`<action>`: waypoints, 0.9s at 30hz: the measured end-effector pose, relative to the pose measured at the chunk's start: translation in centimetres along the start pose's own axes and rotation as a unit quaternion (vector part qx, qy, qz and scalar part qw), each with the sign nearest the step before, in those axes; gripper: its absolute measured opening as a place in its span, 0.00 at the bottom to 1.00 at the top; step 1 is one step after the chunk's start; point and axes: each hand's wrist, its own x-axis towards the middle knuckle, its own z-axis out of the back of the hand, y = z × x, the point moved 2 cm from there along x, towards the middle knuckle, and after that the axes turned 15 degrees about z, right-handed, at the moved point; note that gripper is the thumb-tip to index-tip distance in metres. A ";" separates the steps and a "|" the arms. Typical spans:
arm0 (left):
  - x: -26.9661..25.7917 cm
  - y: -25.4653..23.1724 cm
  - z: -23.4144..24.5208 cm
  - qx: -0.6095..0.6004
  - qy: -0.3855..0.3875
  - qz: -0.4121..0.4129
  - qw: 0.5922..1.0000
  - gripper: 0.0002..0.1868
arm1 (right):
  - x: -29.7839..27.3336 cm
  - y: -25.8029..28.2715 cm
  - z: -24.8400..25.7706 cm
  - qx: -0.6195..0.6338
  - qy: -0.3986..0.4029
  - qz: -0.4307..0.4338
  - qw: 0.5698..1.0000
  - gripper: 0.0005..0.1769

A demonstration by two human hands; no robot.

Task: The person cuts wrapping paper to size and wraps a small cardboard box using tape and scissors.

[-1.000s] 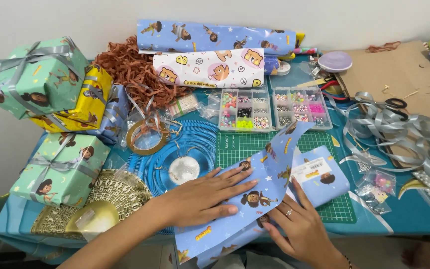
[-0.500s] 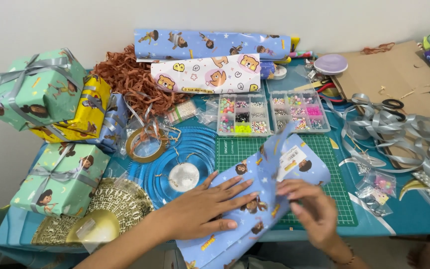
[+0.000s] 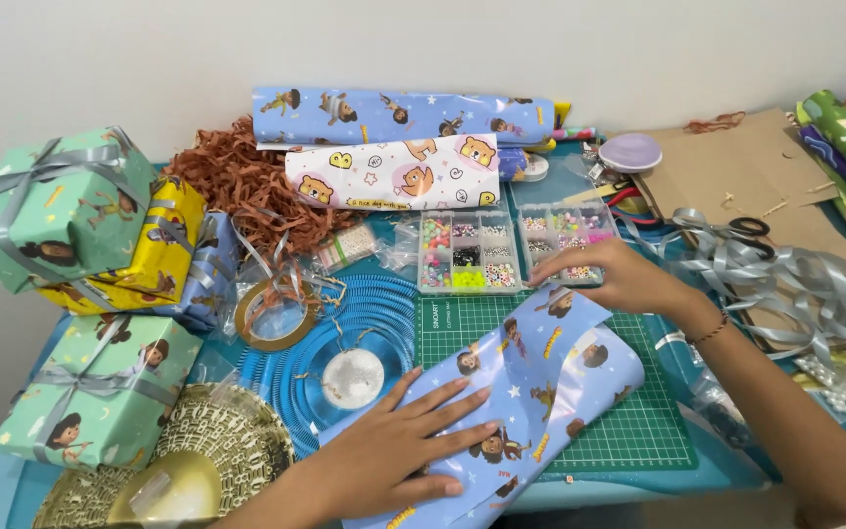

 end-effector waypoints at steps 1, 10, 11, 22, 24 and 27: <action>0.0 0.0 0.0 -0.001 0.009 0.003 1.000 0.33 | 0.4 -0.5 -0.2 0.004 -0.003 0.028 1.000 0.16; -0.2 0.2 -0.3 -0.018 -0.042 -0.010 0.999 0.31 | -2.6 -2.4 -0.9 -0.045 -0.101 0.065 0.992 0.05; -0.1 0.2 -0.2 -0.020 -0.042 -0.008 0.999 0.31 | -2.8 -2.5 -1.2 -0.043 -0.100 0.065 0.992 0.05; 0.3 0.1 0.2 -0.023 -0.003 0.004 1.000 0.32 | -3.3 -5.0 -2.3 -0.123 -0.077 0.137 0.980 0.11; 0.5 0.3 0.1 -0.021 -0.011 0.001 1.000 0.32 | -3.1 -5.0 -2.0 -0.121 -0.075 0.139 0.980 0.10; 1.0 0.7 0.0 -0.013 -0.032 -0.009 0.999 0.31 | -3.4 -5.4 -1.9 -0.125 -0.058 0.139 0.981 0.12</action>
